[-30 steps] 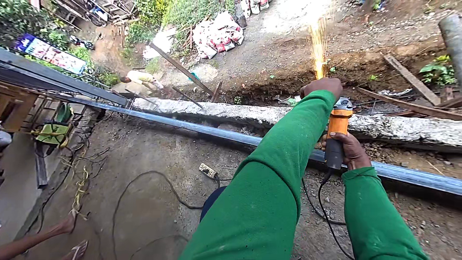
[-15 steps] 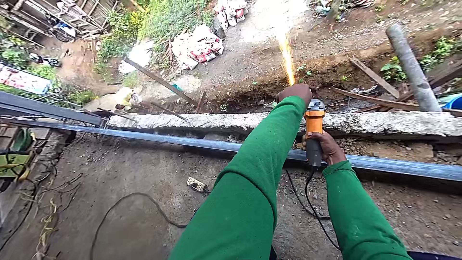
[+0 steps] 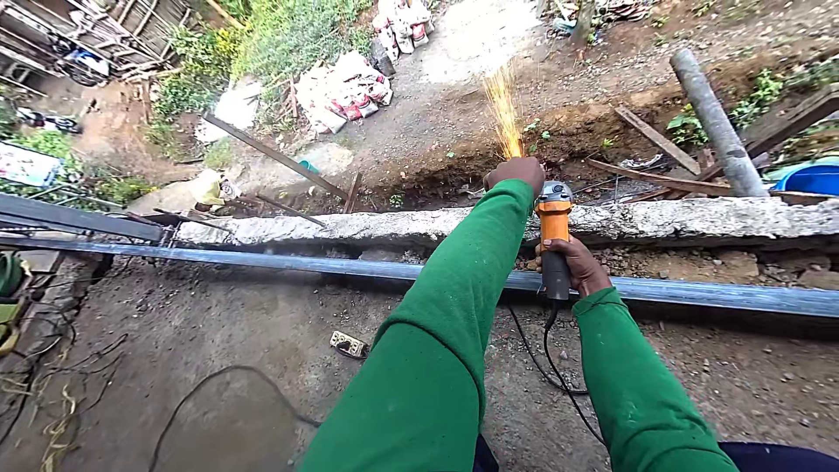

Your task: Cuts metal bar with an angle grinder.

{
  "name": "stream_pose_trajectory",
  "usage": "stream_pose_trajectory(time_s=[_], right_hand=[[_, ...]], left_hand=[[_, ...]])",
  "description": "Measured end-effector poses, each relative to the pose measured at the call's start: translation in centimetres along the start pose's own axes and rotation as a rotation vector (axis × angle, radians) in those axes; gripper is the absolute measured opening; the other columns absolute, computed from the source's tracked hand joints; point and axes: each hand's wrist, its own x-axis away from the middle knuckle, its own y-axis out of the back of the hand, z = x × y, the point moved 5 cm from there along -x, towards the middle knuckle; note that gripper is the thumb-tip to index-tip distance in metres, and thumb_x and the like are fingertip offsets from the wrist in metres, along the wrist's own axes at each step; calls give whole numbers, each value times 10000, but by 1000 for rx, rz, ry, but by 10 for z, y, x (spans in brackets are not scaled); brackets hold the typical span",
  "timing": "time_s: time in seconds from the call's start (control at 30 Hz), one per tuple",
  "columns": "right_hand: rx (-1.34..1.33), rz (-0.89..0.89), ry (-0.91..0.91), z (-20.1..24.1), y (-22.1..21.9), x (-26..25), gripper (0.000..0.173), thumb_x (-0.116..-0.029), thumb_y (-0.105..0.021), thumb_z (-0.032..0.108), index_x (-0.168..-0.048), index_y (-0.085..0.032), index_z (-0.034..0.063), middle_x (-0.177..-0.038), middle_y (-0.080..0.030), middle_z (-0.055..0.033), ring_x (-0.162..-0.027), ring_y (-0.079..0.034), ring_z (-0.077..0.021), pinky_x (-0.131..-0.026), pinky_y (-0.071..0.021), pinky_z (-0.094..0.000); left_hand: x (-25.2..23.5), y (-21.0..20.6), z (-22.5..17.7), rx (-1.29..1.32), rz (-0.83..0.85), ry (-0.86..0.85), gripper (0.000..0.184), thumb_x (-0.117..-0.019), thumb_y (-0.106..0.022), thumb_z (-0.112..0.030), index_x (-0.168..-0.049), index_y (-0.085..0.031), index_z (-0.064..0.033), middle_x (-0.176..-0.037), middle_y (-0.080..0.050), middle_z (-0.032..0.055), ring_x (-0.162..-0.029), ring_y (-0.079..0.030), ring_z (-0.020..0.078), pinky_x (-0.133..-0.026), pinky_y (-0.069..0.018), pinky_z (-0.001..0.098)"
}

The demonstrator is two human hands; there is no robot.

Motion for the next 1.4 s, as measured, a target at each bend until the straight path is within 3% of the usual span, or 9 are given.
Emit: stream_pose_trajectory(time_s=[0.33,0.73,1.4], right_hand=[[0,6,-7,0,-1,1,407,-937,-597,156,-1302,-439,70,-828,-667,-167,-641,-698,-279,-593,-626,-427],[20,-20,-11,2,-3,2,425,-927,-616,154,-1305,-448,58,-840,-679,-167,-639,-702,-281,-589,-628,-434],[35,-26,-27,5,-2,2,412,-935,-613,104,-1309,-450,49,-844,-675,-165,-652,-702,-282,-603,-629,-437]], left_hand=[[1,0,4,31,6,21,500,-1101,-329,-450,-1158,-703,-123,-1196,-706,177,-1125,-681,393,-813,-539,669],[2,-3,15,38,17,27,499,-1108,-315,-450,-1247,-680,-139,-1255,-687,175,-1165,-665,395,-845,-529,682],[9,-19,52,178,39,33,525,-1126,-277,-425,-1181,-659,-69,-1194,-685,215,-1147,-664,405,-875,-524,670]])
